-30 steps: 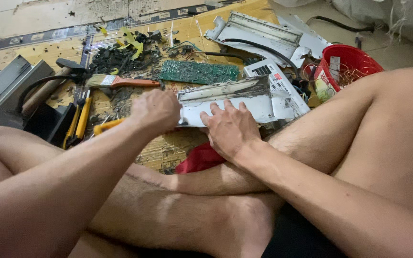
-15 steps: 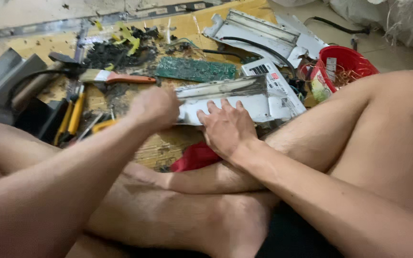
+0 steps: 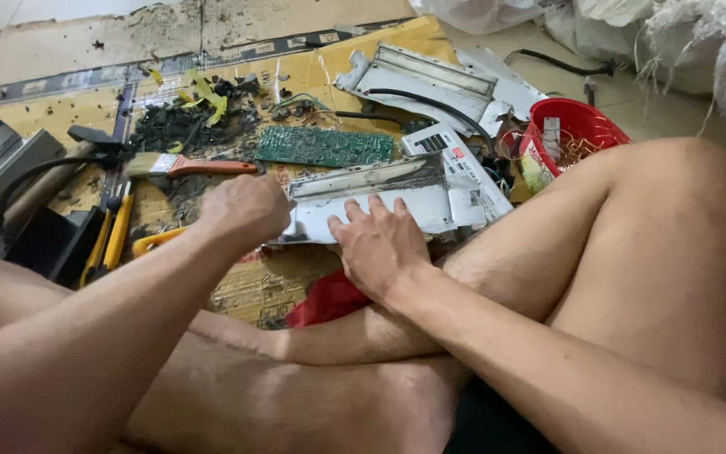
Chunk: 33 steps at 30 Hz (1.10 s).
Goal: The person sits on the floor and uses a knife to pry and scrape a white metal casing, likely from an electronic device. They repeatedly scrape the edges and interior surfaces of the casing to remove residue or separate parts.
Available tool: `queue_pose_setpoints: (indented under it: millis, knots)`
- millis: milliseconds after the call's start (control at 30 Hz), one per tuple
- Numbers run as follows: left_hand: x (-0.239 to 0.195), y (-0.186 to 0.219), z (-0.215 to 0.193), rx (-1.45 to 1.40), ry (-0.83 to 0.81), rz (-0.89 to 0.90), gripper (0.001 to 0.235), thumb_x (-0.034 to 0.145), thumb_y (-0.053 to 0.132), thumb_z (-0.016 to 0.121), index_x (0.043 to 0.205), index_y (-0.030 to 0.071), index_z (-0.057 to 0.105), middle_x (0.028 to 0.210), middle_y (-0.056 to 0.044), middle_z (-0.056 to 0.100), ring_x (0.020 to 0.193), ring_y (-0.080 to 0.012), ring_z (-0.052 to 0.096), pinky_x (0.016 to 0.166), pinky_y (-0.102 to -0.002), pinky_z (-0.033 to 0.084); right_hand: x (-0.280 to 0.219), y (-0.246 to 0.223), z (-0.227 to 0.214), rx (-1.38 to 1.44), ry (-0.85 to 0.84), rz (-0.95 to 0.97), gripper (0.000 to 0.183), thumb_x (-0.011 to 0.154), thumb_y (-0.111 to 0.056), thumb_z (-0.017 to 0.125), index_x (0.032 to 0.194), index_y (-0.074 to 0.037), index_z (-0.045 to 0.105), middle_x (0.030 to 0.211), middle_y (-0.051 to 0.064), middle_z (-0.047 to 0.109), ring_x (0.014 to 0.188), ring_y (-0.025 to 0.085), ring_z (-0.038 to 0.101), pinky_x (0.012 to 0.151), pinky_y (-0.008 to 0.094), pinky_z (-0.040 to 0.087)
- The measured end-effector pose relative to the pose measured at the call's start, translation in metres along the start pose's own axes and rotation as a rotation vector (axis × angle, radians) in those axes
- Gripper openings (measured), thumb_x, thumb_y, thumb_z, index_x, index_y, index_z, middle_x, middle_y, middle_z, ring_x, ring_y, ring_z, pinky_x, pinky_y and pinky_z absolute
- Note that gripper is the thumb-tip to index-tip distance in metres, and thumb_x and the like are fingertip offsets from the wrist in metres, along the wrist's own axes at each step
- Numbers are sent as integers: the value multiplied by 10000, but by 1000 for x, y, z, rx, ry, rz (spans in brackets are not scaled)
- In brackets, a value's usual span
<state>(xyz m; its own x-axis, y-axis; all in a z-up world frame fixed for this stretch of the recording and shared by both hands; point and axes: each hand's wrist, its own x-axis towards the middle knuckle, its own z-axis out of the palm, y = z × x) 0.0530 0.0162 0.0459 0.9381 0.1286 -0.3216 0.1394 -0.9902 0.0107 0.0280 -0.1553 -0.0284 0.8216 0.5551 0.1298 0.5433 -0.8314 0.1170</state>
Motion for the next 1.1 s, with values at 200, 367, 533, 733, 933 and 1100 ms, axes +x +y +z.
queue_pose_setpoints:
  millis: [200,367,533,733,933,1100]
  knots:
    - [8,11,-7,14,6,-6,470,893,249,433,1132,14,763,1181,-177,749,1187,-374,674,992,-555,513,-1,1,-7,85,-74,9,368,971,-313,528,1276,-189,692,1301,145,646,1218,411,588,981,638,452]
    - [4,12,-7,39,3,46,457,883,245,432,1139,59,762,1201,-159,740,1189,-383,669,984,-559,524,-2,-3,-13,58,-61,20,361,977,-309,500,1258,-198,698,1282,139,655,1197,404,594,975,623,460]
    - [10,12,6,48,-9,31,429,912,242,447,1098,70,793,1159,-144,770,1146,-357,706,936,-532,561,2,-1,-10,20,-30,2,342,941,-279,549,1221,-183,719,1222,138,674,1116,379,625,915,588,494]
    - [14,-1,18,85,42,-15,350,900,246,517,1006,99,817,991,-135,801,1023,-357,751,826,-528,590,-1,-3,-15,19,-48,14,321,929,-290,568,1196,-198,721,1205,124,675,1109,369,625,911,589,497]
    - [5,-2,18,75,45,-8,358,931,249,512,1039,77,806,1005,-142,799,1045,-357,745,850,-543,583,1,-2,-11,17,-49,9,339,922,-298,602,1227,-199,711,1246,129,664,1167,374,613,938,593,489]
    - [-1,-16,17,69,23,-36,407,961,317,506,1080,61,800,1074,-161,795,1087,-371,733,881,-535,579,1,-3,-5,36,-33,15,337,931,-313,591,1222,-192,710,1256,133,664,1172,381,610,961,609,482]
